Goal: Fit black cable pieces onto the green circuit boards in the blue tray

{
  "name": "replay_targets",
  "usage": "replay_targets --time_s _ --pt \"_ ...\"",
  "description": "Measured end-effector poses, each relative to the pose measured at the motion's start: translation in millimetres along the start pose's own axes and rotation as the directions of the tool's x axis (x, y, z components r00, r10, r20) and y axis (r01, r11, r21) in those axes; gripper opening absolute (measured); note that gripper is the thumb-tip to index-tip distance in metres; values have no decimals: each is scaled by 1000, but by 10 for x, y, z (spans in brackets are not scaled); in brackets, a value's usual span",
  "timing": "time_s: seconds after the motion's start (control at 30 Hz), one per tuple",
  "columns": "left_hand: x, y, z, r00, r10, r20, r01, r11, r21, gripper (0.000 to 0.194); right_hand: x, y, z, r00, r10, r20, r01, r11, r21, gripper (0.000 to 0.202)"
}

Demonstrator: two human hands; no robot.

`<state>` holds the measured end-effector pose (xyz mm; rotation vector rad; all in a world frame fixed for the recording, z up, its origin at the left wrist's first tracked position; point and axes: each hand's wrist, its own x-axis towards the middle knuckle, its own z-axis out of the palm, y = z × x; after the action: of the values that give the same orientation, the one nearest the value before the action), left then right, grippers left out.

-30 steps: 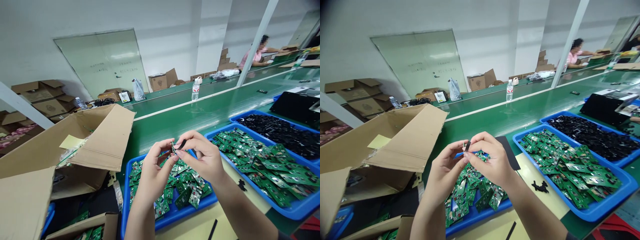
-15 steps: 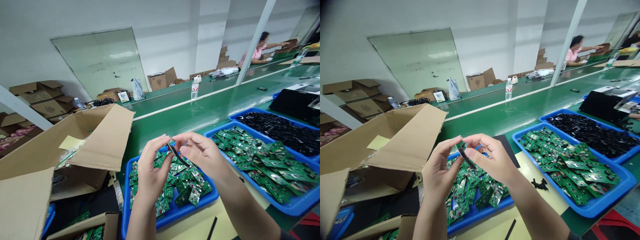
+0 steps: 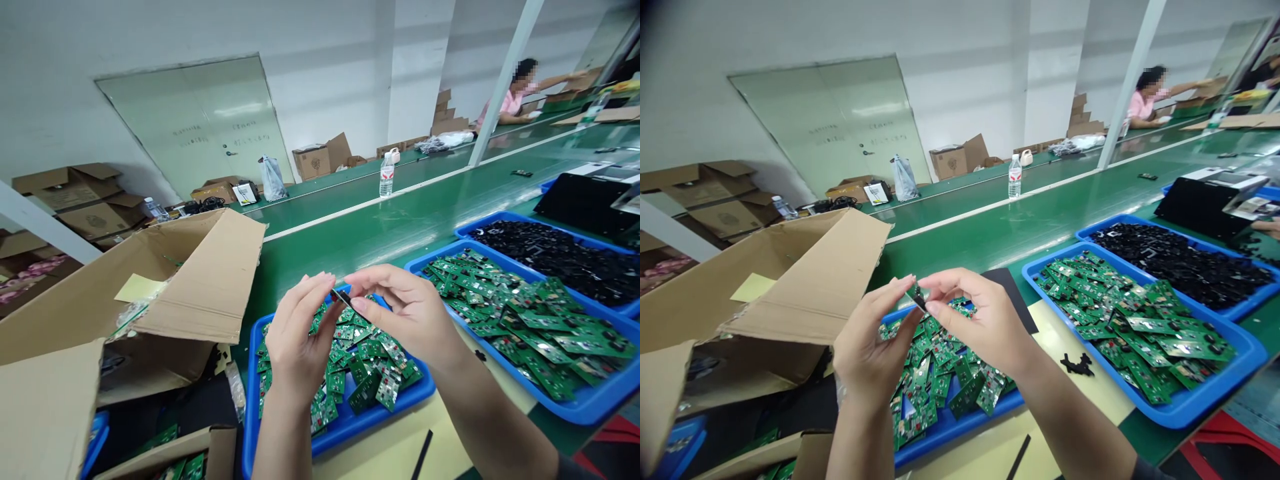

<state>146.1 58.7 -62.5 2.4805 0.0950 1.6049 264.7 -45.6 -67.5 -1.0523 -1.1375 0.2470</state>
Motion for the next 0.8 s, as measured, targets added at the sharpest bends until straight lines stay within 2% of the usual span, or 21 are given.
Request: replay_targets --time_s 0.17,0.23,0.33,0.43,0.53,0.6,0.73,0.8 --pt "7 -11 -69 992 -19 125 31 996 -89 37 2 -11 -36 997 -9 75 13 998 -54 28" --pt "8 -11 -96 986 -54 159 76 988 -136 40 4 -5 -32 991 -110 74 118 986 -121 30" --pt "3 -5 -108 972 -128 197 172 960 -223 42 15 3 -12 948 -306 91 319 909 -266 31" --pt "-4 6 -96 947 -217 237 286 904 -318 42 29 -3 16 908 -403 115 417 839 -350 33" --pt "-7 16 -80 912 -296 283 399 802 -444 43 32 -8 49 880 -458 126 467 785 -407 35" --pt "-3 22 -70 880 -352 320 475 698 -536 43 31 1 66 872 -476 116 475 765 -435 36" --pt "25 36 -51 796 -470 381 591 472 -654 36 40 43 56 890 -455 40 419 780 -465 34" --pt "44 43 -44 766 -503 400 618 407 -673 33 45 54 35 897 -440 37 403 782 -476 25"
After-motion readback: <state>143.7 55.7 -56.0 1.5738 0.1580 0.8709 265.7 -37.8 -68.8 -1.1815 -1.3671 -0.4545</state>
